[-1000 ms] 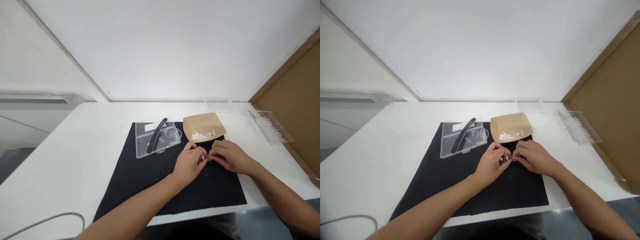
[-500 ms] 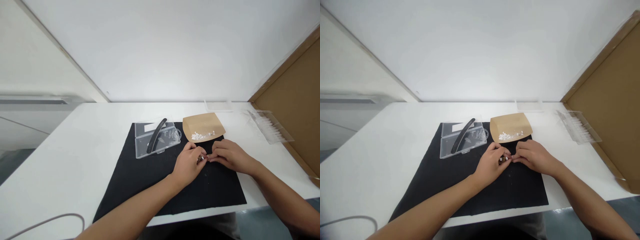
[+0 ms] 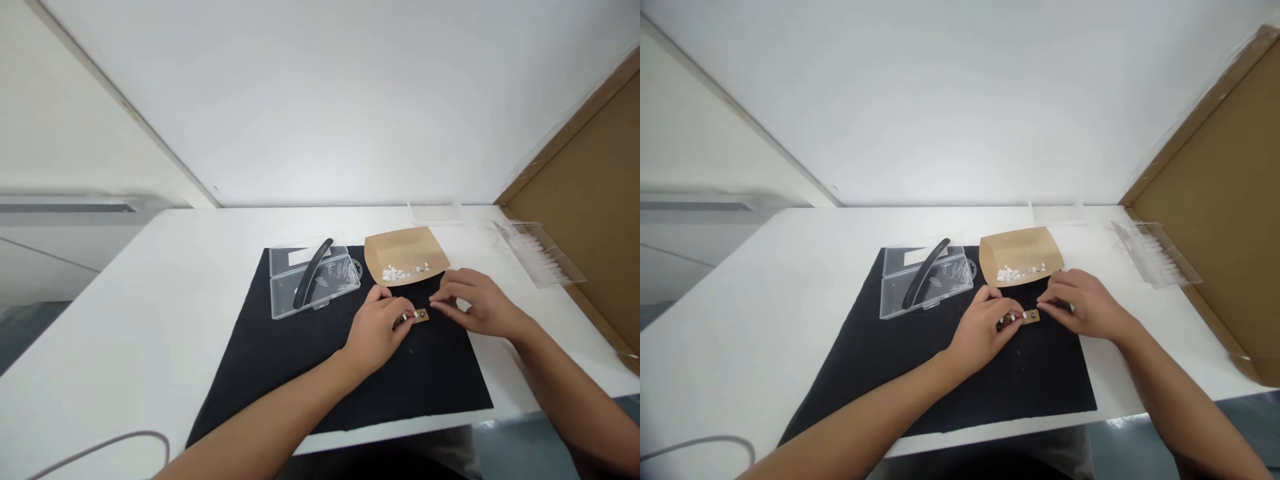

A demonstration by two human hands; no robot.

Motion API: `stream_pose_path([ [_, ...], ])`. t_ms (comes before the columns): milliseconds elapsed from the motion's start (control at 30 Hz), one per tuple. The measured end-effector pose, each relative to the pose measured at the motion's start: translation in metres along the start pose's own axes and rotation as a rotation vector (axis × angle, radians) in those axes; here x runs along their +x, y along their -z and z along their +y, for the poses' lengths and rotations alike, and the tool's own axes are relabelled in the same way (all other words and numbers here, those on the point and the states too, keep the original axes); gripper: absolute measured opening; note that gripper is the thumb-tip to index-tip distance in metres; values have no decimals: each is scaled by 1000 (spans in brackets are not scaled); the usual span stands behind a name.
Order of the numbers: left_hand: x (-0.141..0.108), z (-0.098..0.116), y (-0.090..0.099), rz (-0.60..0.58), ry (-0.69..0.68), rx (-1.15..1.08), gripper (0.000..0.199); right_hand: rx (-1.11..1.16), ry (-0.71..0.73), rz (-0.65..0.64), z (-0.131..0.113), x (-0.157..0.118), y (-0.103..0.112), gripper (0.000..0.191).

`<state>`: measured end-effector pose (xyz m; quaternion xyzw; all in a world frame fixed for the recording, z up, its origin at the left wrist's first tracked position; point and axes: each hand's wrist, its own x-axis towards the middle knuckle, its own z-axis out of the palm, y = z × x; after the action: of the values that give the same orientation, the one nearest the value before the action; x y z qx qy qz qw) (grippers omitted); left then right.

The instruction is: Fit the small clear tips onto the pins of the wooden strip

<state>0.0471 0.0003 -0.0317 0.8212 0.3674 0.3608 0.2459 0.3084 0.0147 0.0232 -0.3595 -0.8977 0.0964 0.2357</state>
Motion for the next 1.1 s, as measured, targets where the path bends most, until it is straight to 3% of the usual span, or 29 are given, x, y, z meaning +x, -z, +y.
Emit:
stream_pose_path([
  [167,2,1,2,-7,-89,19,15,-136,-207,-69,34,-15,22,11],
  [300,3,2,2,-11,-116,47,18,-238,-300,-86,49,-25,27,13],
  [667,4,-1,-1,98,-217,4,7,-265,-480,-247,53,-28,29,16],
  [1100,3,-3,-3,90,-237,27,11,-329,-485,-274,42,-20,18,13],
])
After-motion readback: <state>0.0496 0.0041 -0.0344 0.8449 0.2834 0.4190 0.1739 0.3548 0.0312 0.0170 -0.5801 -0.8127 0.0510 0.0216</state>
